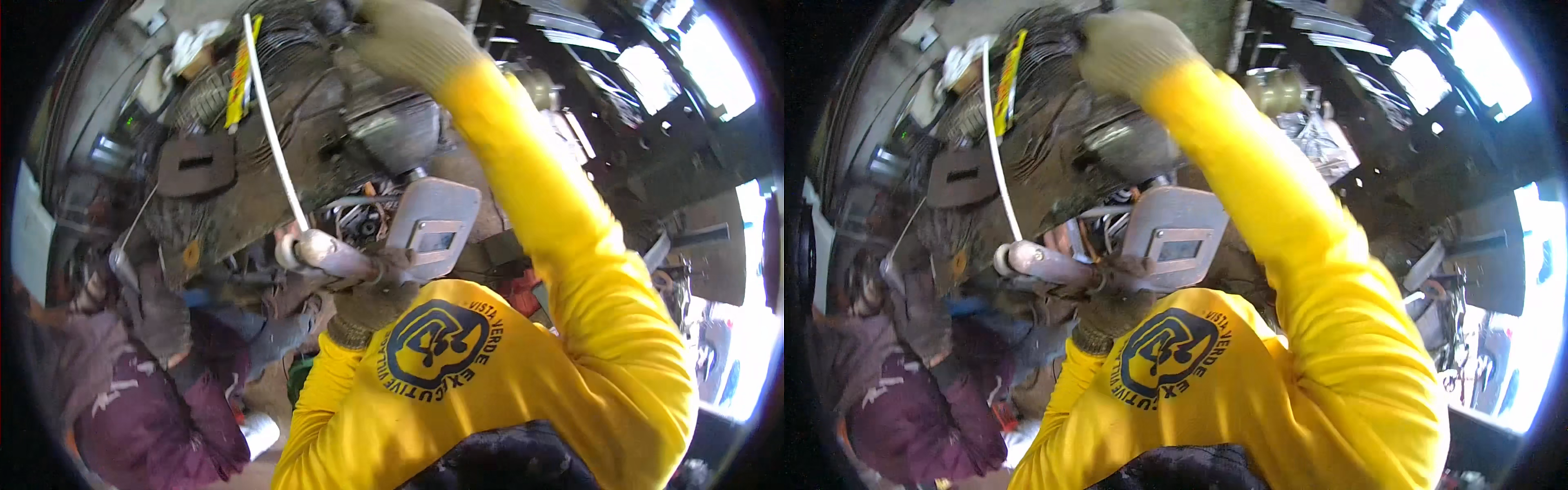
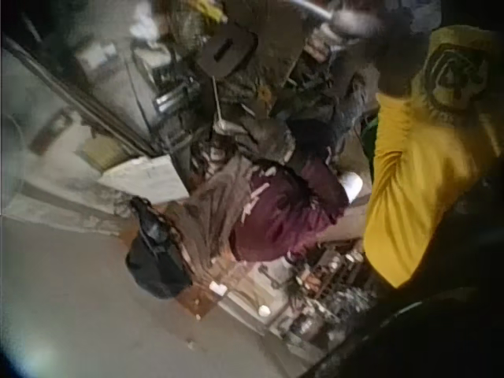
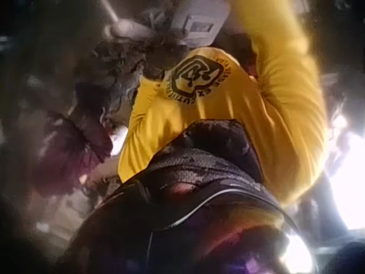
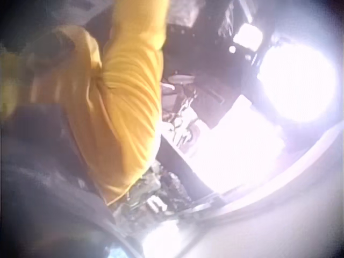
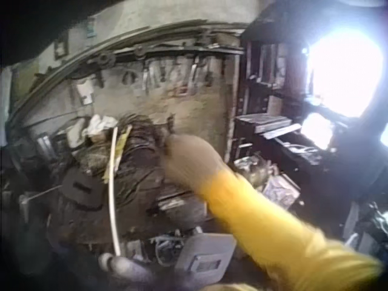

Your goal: The person welds metal components together by hand. They hold a protective welding shield in one hand while using a welding electrode holder in the other to strike an arc and fuse the metal joints.

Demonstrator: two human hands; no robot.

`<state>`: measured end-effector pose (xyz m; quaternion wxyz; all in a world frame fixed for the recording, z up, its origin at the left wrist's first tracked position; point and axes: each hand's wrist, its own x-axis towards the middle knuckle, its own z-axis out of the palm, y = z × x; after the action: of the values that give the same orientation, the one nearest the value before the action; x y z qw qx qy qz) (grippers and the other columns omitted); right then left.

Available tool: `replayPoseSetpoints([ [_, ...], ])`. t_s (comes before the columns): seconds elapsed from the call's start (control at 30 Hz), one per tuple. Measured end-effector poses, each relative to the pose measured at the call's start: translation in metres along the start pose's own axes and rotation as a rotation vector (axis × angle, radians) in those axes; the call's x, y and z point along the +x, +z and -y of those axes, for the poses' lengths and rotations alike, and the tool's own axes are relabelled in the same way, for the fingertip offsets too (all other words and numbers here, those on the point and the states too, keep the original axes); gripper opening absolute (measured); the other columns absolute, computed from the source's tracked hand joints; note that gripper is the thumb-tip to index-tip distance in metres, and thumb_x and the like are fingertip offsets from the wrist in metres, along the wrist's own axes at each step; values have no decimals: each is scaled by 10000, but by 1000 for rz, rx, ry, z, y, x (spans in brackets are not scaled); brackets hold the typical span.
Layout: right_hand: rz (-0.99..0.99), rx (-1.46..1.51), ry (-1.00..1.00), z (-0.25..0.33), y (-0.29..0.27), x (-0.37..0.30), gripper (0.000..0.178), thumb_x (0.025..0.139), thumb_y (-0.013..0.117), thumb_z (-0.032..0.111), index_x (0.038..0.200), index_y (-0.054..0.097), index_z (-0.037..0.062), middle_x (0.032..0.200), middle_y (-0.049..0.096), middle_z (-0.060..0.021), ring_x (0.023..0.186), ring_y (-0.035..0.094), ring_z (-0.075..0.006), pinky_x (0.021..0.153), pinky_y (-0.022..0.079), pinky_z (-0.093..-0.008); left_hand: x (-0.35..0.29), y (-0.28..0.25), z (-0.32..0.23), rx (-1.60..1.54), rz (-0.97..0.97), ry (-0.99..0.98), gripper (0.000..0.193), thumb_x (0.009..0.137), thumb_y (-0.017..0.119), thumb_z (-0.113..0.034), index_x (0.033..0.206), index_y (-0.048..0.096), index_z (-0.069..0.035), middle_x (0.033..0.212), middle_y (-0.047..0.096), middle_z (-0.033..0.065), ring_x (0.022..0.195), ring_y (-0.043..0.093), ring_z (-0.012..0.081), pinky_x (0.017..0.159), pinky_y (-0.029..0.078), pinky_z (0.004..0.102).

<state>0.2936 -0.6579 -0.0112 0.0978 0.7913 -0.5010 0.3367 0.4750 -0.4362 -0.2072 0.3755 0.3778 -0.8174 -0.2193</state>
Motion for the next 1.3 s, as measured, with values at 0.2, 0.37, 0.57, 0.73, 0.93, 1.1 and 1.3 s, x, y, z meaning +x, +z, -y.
replayPoseSetpoints([
  [0.2,-22,623,282,28,-77,-251,510,870,728,393,1166,638,-11,927,685,-159,833,694,-303,745,543,-368,32,14,4,-178,174,15,321,851,720,-253,1128,664,-102,1225,641,85,1082,631,265,936,489,430],
  [0.37,-164,325,355,44,-67,-288,711,737,801,498,1190,607,-15,1028,656,-222,933,656,-412,843,516,-448,80,54,-41,32,80,484,350,849,714,-255,1170,648,-133,1249,596,87,1144,580,239,961,462,404],
  [0.57,-249,467,715,33,-79,-307,478,767,757,126,1186,565,0,1031,648,-176,934,656,-344,839,518,-418,119,92,-73,-312,309,372,448,891,691,-318,1266,588,-97,1202,619,126,1143,588,280,938,493,394],
  [0.73,-565,828,729,2,-98,-332,465,897,612,25,1324,431,2,1131,581,-103,1018,585,-197,878,482,-335,120,94,-71,-437,481,197,395,907,688,-266,1230,617,-50,1099,680,169,1035,657,316,894,529,397],
  [0.93,-628,857,880,-58,-147,-378,623,887,721,200,1395,399,38,979,609,-38,799,609,-130,703,515,-274,109,46,-59,-563,61,-119,530,881,719,-151,1358,524,-28,1274,601,135,1145,598,263,966,483,376],
  [1.1,-578,823,895,-68,-159,-403,586,857,773,237,1313,470,31,1022,643,-58,857,639,-148,768,531,-293,95,-4,-45,-584,-183,-497,644,850,764,-247,1398,488,-51,1323,583,97,1214,558,236,1017,465,345],
  [1.3,-477,939,1017,-89,-169,-427,676,812,812,232,1355,471,16,1023,647,-38,886,642,-140,783,536,-286,91,-30,-4,-1013,-596,-476,777,802,824,-253,1444,424,-71,1350,547,103,1205,557,253,1021,500,451],
])
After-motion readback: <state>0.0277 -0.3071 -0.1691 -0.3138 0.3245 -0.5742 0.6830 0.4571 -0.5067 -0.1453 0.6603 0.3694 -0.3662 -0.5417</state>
